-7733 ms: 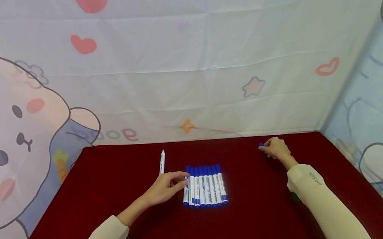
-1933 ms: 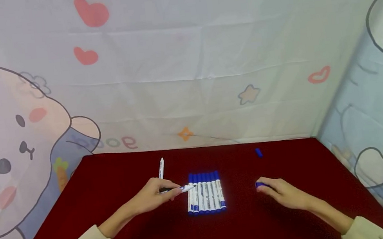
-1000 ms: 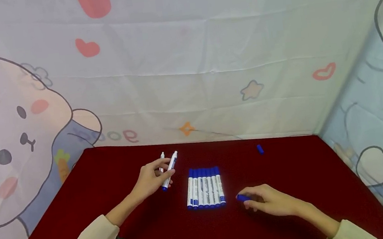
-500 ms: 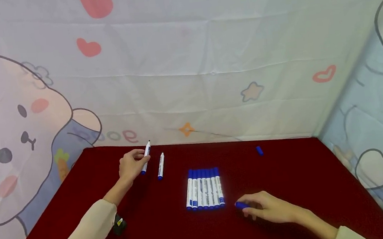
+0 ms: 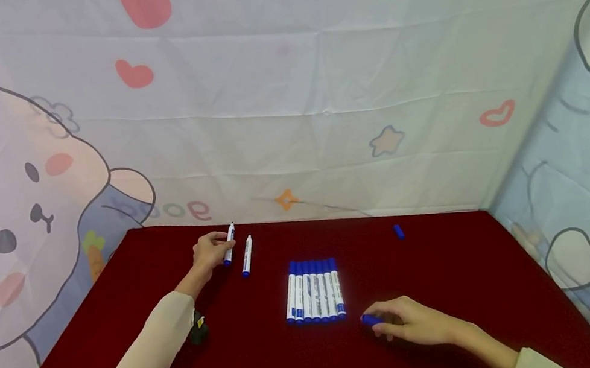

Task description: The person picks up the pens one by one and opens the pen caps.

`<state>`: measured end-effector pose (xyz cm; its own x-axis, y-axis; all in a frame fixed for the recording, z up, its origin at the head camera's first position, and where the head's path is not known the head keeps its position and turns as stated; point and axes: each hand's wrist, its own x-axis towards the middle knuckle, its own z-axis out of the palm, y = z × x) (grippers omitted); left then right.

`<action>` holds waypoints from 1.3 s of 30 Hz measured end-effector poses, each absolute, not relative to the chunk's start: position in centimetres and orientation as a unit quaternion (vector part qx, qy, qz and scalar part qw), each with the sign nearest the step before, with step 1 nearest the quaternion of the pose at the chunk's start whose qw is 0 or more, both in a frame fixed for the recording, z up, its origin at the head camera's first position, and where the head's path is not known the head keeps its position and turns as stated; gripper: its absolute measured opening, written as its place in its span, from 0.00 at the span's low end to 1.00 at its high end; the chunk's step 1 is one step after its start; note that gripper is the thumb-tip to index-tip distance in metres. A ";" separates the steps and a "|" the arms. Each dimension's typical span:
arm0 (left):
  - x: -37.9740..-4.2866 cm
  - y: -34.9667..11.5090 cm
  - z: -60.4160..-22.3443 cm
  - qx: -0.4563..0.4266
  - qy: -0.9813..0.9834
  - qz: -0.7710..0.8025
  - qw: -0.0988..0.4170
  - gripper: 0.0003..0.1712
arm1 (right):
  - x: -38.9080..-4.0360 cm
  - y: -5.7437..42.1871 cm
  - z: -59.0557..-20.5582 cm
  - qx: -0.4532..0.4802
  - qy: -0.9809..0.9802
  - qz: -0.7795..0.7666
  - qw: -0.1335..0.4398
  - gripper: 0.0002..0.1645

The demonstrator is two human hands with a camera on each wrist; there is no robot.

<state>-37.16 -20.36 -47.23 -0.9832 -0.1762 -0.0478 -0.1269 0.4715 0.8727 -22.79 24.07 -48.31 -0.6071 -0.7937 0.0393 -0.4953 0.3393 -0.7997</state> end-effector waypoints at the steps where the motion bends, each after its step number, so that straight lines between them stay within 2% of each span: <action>1: -37.2 -20.3 -47.3 0.088 -0.855 -0.510 0.020 0.25 | -22.8 24.1 -48.3 -0.404 0.798 -0.408 0.184 0.21; 17: -37.6 -18.7 -48.8 0.040 -0.886 -0.462 -0.012 0.25 | -22.3 24.5 -48.6 -0.414 0.794 -0.407 0.178 0.19; 23: -37.8 -18.5 -48.7 0.029 -0.902 -0.431 -0.004 0.25 | -22.8 24.4 -48.6 -0.414 0.798 -0.403 0.174 0.17; 29: -37.8 -18.8 -48.7 0.020 -0.920 -0.389 0.026 0.26 | -23.1 24.5 -48.5 -0.407 0.803 -0.401 0.171 0.17; 35: -37.3 -19.0 -47.7 -0.002 -0.909 -0.408 0.081 0.24 | -23.4 24.8 -48.8 -0.423 0.820 -0.375 0.092 0.15; 39: -36.5 -18.8 -46.8 -0.032 -0.900 -0.425 0.091 0.21 | -23.8 25.2 -49.1 -0.423 0.821 -0.380 0.050 0.14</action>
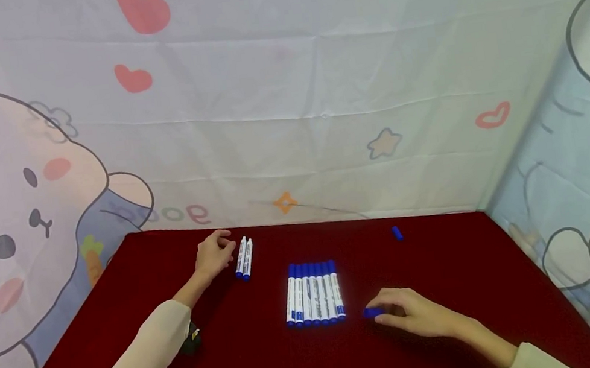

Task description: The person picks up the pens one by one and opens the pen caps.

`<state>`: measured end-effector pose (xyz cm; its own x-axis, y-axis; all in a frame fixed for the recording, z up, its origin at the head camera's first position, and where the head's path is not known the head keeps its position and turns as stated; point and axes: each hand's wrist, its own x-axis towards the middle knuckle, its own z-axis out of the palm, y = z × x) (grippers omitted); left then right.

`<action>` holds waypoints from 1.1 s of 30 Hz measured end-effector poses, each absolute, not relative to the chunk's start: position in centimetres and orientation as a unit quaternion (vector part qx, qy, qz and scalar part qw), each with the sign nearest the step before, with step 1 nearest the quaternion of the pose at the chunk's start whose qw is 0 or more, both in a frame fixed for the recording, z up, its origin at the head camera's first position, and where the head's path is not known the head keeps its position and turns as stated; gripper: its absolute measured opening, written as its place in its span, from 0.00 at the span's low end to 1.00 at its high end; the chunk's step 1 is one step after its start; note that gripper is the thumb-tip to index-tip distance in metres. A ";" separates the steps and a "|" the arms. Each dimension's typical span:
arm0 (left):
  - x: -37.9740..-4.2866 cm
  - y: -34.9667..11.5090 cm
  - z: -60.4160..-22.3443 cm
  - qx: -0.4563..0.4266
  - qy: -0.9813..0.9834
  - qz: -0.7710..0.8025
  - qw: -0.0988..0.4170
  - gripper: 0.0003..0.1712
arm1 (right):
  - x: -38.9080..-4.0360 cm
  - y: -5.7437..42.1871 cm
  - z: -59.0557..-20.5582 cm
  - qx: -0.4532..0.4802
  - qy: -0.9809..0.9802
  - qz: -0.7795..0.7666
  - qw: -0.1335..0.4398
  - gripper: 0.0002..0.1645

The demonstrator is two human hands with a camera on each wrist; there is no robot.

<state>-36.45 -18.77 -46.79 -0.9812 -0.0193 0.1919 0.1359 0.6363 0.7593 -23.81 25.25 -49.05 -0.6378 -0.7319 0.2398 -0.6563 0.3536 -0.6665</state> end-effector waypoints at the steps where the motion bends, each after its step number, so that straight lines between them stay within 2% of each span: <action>1: -36.2 -18.6 -46.6 -0.043 -0.899 -0.426 0.090 0.21 | -23.9 25.4 -49.1 -0.419 0.821 -0.384 0.045 0.14; 8: -34.4 -16.9 -46.2 -0.120 -0.881 -0.451 0.083 0.19 | -25.2 26.0 -48.9 -0.371 0.831 -0.413 -0.036 0.15; 11: -33.5 -16.1 -46.3 -0.144 -0.875 -0.458 0.067 0.19 | -25.8 26.4 -48.6 -0.343 0.830 -0.434 -0.077 0.16; 15: -32.1 -15.1 -46.5 -0.169 -0.870 -0.461 0.038 0.18 | -26.7 27.2 -47.5 -0.296 0.827 -0.467 -0.101 0.18; 22: -29.1 -13.6 -47.1 -0.224 -0.867 -0.445 -0.019 0.17 | -28.1 29.5 -44.4 -0.221 0.846 -0.470 -0.120 0.21; 26: -27.9 -12.9 -47.6 -0.251 -0.859 -0.445 -0.041 0.16 | -29.1 30.6 -42.7 -0.185 0.862 -0.460 -0.101 0.24; 33: -26.6 -11.9 -47.8 -0.283 -0.854 -0.432 -0.066 0.16 | -31.2 31.8 -41.7 -0.176 0.867 -0.455 -0.095 0.24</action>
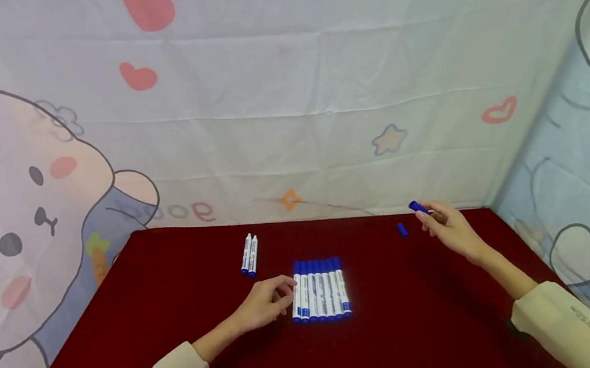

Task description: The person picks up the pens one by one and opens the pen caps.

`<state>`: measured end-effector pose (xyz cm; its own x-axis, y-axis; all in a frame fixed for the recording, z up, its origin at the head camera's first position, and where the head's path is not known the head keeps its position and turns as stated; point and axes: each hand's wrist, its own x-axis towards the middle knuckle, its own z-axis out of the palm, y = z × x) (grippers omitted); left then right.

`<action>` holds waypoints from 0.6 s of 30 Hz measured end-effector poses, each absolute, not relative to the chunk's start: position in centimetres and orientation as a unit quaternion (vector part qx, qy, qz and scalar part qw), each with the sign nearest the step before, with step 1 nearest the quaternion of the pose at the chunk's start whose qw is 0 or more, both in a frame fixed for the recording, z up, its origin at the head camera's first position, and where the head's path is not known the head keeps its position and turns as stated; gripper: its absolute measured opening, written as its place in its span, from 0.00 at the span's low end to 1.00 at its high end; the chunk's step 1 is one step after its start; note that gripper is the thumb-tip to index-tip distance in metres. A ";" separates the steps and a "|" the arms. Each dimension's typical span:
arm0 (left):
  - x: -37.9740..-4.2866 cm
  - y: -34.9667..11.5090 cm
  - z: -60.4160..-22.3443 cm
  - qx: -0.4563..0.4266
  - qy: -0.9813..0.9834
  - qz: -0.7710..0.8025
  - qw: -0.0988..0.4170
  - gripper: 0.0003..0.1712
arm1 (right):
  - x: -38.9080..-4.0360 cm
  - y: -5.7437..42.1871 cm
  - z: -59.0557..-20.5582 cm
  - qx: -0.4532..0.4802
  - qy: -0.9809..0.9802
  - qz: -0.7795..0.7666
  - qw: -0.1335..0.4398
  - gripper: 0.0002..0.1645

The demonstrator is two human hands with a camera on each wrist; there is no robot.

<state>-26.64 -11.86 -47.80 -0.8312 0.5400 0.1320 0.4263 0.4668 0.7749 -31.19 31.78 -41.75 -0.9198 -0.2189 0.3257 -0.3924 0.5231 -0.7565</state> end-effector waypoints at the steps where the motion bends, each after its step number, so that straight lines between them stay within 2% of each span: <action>1: -26.5 -11.8 -47.9 0.285 0.854 0.430 0.065 0.16 | -31.5 31.8 -41.7 0.171 -0.868 0.457 0.096 0.24; 8: -25.4 -11.6 -48.5 0.286 0.857 0.426 0.049 0.16 | -34.1 31.8 -42.2 0.137 -0.864 0.477 0.083 0.26; 18: -25.0 -11.8 -49.1 0.295 0.859 0.417 0.043 0.20 | -37.5 33.0 -43.0 0.060 -0.875 0.478 0.056 0.35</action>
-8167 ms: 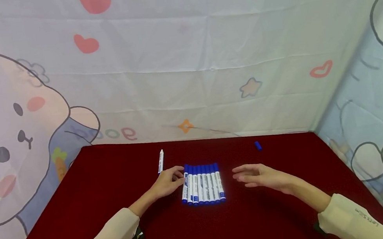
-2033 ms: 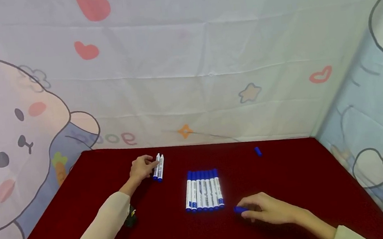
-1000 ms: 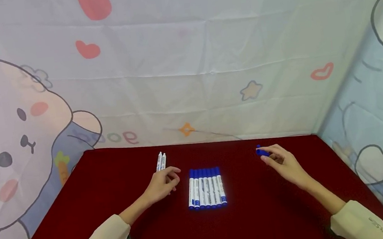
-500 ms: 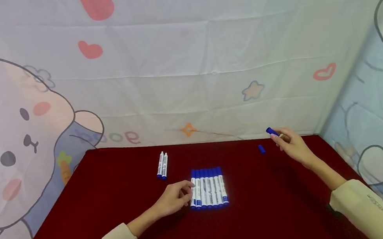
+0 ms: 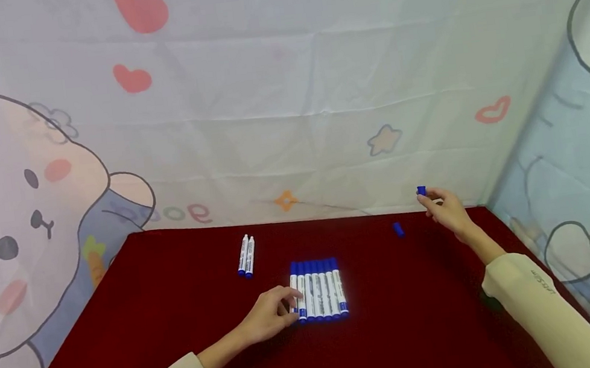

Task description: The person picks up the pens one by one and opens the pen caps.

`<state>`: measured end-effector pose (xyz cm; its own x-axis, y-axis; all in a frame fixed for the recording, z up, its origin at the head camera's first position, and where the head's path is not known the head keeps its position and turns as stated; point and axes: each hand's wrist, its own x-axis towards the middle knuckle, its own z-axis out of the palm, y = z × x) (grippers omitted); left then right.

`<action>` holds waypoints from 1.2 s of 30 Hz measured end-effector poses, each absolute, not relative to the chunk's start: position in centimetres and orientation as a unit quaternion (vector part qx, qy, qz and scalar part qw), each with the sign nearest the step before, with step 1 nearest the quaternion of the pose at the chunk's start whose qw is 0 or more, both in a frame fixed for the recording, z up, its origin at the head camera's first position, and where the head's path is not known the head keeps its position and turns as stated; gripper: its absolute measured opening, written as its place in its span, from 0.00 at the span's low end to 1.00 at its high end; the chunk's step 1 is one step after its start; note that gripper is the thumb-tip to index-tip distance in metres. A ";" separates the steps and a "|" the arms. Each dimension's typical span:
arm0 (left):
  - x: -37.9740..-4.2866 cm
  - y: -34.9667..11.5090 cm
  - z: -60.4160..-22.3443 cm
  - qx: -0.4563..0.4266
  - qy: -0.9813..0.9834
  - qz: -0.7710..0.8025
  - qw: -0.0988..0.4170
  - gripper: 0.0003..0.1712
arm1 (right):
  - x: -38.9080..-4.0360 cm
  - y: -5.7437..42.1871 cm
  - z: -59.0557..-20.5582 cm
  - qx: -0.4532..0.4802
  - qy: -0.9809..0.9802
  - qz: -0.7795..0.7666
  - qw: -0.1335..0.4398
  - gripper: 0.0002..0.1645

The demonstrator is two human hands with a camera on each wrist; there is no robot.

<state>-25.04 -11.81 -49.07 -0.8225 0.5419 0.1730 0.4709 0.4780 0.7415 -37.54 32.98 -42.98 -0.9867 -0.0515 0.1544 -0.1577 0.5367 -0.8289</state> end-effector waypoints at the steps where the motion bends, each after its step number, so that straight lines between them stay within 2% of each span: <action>1: -25.1 -11.8 -49.1 0.295 0.860 0.415 0.039 0.20 | -37.8 33.0 -43.0 0.057 -0.876 0.476 0.057 0.36; 6: -25.1 -11.8 -49.1 0.294 0.858 0.419 0.041 0.18 | -39.0 33.4 -43.8 0.046 -0.887 0.454 0.064 0.35; 19: -25.4 -11.4 -49.3 0.268 0.873 0.408 0.001 0.14 | -40.8 32.7 -46.9 0.006 -0.923 0.384 0.006 0.32; 25: -25.6 -10.8 -49.2 0.216 0.896 0.388 -0.014 0.24 | -40.9 32.1 -48.3 0.019 -0.935 0.354 -0.022 0.32; 30: -25.6 -10.7 -48.7 0.195 0.904 0.381 0.010 0.32 | -41.0 31.8 -49.3 0.019 -0.933 0.356 -0.036 0.31; 36: -25.6 -11.1 -48.5 0.185 0.898 0.396 0.043 0.35 | -41.2 31.5 -49.8 0.021 -0.933 0.358 -0.033 0.31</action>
